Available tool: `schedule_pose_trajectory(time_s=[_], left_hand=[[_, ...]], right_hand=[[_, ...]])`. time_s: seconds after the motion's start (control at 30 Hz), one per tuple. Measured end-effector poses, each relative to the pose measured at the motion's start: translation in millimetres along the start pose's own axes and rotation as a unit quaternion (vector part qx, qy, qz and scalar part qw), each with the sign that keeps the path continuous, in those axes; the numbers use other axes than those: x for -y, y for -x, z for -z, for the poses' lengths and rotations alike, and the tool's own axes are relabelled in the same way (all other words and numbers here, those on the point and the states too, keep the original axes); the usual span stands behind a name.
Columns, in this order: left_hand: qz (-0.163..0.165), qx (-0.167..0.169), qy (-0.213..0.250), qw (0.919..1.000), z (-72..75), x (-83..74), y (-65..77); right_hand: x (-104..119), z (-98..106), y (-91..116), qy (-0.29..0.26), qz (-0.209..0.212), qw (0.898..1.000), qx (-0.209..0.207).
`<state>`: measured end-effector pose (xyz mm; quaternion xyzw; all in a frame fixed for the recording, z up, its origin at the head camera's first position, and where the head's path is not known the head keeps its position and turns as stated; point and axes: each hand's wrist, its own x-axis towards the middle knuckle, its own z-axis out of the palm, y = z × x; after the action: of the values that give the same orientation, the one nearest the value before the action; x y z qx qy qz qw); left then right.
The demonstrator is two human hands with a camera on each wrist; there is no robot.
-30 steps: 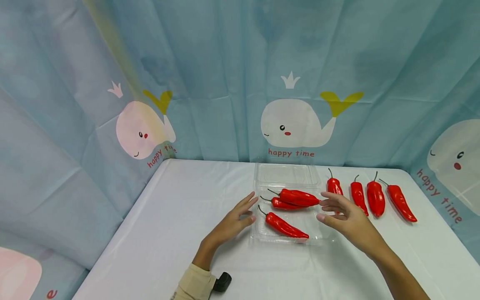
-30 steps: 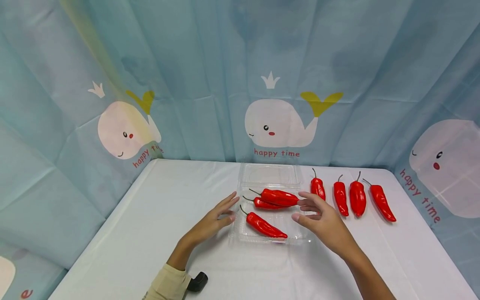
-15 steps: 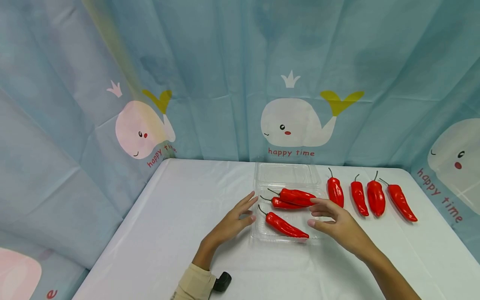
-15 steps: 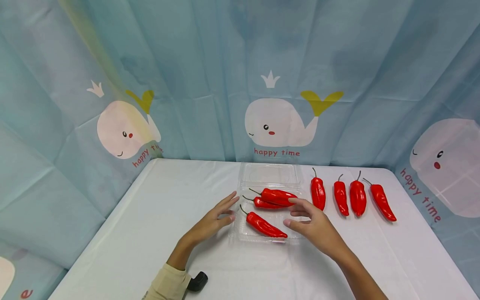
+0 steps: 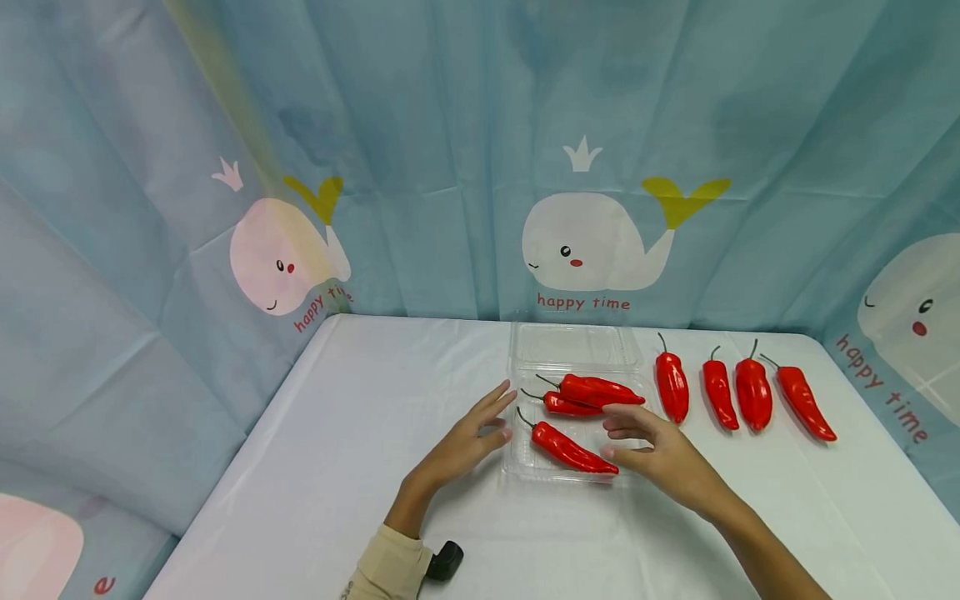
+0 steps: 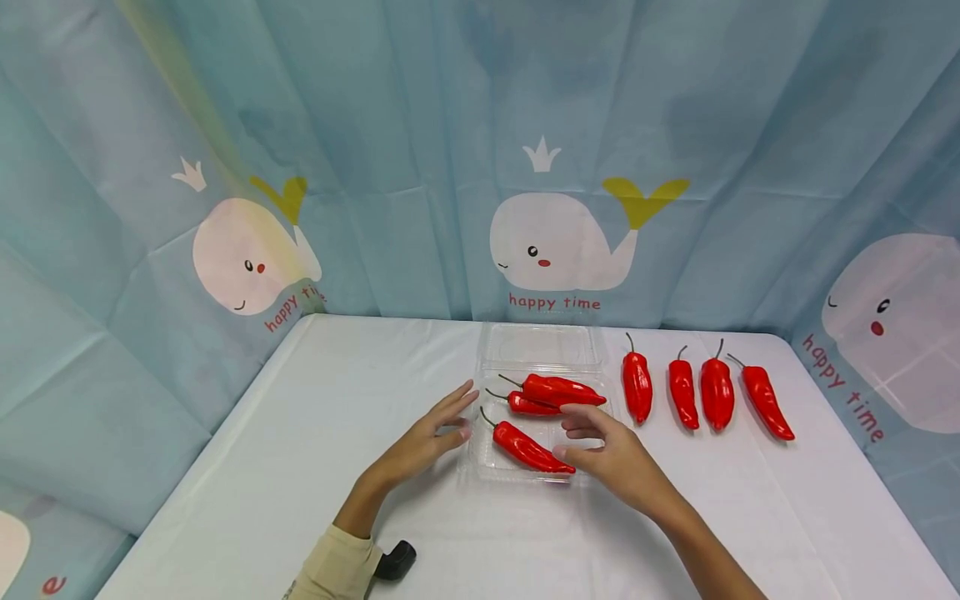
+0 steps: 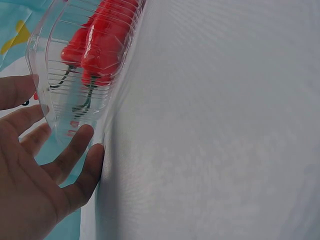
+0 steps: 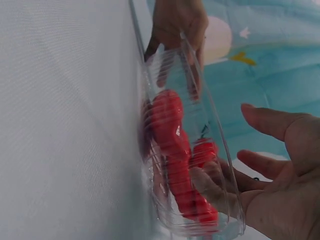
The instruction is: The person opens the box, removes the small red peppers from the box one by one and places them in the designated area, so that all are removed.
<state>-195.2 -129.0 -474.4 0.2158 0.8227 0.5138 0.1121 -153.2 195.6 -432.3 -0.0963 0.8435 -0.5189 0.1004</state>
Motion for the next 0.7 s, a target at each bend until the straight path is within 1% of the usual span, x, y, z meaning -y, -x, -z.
schedule_pose_trajectory(time_s=[0.23,0.37,0.7], left_hand=[[0.001,-0.002,-0.006,1.0000,0.0,-0.6,0.2],[-0.001,-0.001,-0.004,1.0000,0.0,-0.6,0.5],[0.000,-0.001,0.000,1.0000,-0.2,0.3,0.1]], right_hand=[[-0.5,-7.7,-7.1,0.007,-0.005,1.000,0.017],[0.0,-10.0,-10.7,0.021,-0.007,0.999,0.023],[4.0,-14.9,-16.1,0.044,-0.001,0.998,0.049]])
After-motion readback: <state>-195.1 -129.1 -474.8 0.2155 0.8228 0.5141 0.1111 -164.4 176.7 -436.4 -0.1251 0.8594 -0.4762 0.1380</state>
